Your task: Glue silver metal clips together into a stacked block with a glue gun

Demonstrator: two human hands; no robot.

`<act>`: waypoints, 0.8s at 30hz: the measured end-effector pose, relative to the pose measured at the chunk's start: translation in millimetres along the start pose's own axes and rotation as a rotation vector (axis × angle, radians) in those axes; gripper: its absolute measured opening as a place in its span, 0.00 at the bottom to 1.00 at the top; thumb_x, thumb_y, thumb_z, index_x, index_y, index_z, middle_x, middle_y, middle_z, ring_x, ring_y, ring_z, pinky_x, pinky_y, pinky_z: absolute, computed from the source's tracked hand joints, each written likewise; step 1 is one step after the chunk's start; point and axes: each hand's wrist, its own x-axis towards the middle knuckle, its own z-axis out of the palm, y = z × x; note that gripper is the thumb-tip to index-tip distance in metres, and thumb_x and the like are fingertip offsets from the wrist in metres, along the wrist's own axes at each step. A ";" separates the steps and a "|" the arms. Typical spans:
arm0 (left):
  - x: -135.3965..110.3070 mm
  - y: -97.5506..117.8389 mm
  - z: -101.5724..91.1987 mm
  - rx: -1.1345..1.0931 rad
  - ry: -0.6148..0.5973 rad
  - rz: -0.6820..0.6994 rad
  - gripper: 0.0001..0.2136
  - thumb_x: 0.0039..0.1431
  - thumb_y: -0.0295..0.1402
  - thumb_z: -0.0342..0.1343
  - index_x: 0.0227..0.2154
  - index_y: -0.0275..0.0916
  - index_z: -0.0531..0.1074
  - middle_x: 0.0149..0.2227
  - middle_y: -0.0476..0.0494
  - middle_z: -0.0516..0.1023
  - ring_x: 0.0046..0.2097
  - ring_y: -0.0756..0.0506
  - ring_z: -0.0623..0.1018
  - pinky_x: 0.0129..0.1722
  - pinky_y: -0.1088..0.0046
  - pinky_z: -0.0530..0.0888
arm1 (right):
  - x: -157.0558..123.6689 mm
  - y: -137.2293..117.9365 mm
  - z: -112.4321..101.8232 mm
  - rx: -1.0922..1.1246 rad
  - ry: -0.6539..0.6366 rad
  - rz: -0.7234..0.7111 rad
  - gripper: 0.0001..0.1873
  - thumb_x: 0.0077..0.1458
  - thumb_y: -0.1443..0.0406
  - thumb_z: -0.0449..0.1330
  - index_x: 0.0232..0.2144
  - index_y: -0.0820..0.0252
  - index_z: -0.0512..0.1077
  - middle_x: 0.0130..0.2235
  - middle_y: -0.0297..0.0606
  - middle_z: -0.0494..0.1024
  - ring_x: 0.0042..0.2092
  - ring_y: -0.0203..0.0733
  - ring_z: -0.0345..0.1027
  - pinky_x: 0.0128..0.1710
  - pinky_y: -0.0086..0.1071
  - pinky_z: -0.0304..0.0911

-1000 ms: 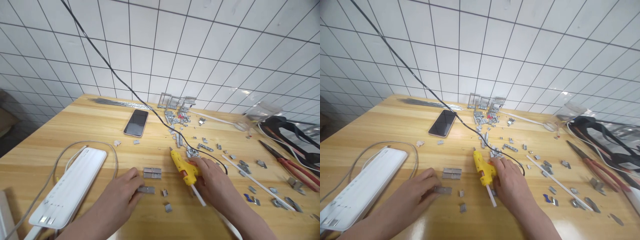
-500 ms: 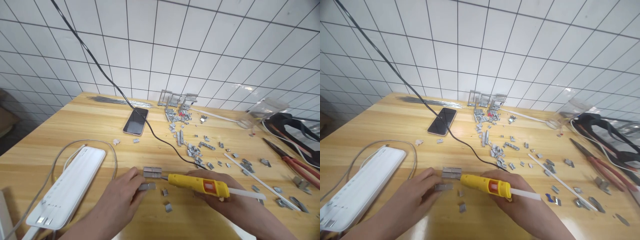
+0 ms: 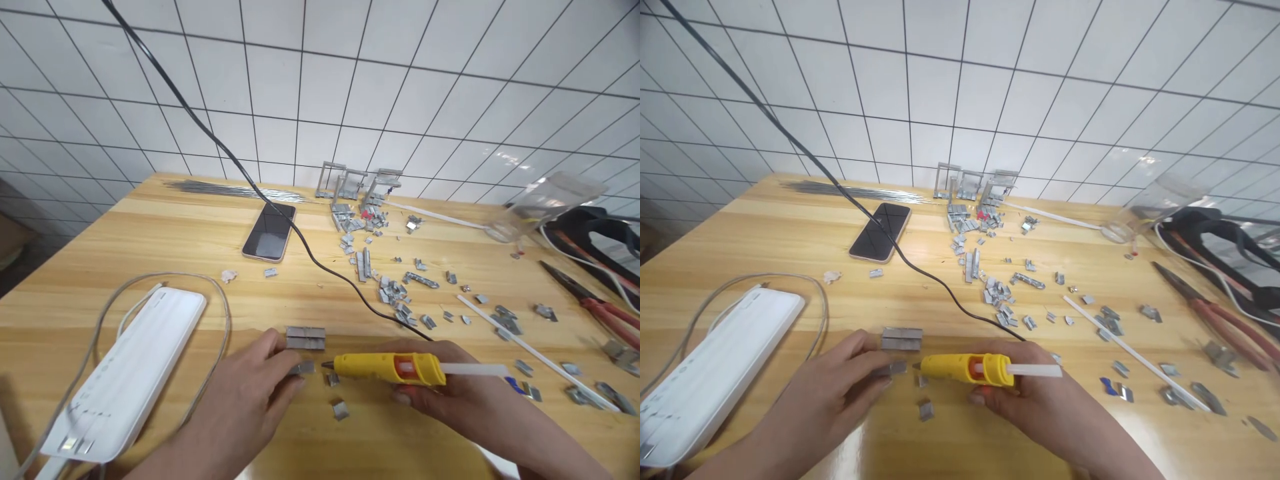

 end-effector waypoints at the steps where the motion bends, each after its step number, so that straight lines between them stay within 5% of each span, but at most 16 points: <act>1: 0.9 0.5 0.4 0.007 0.005 0.002 0.09 0.62 0.28 0.45 0.38 0.45 0.70 0.37 0.49 0.69 0.33 0.49 0.73 0.31 0.73 0.69 | 0.6 0.5 0.9 -0.005 -0.003 -0.005 0.06 0.52 0.62 0.58 0.30 0.56 0.74 0.30 0.36 0.79 0.30 0.41 0.71 0.26 0.29 0.66; 24: 6.4 5.4 6.8 0.051 0.046 -0.018 0.09 0.62 0.30 0.45 0.35 0.44 0.71 0.34 0.48 0.69 0.29 0.49 0.72 0.27 0.74 0.67 | 1.8 2.8 6.6 -0.043 -0.017 -0.011 0.08 0.54 0.58 0.58 0.29 0.56 0.72 0.33 0.36 0.79 0.31 0.41 0.71 0.28 0.29 0.66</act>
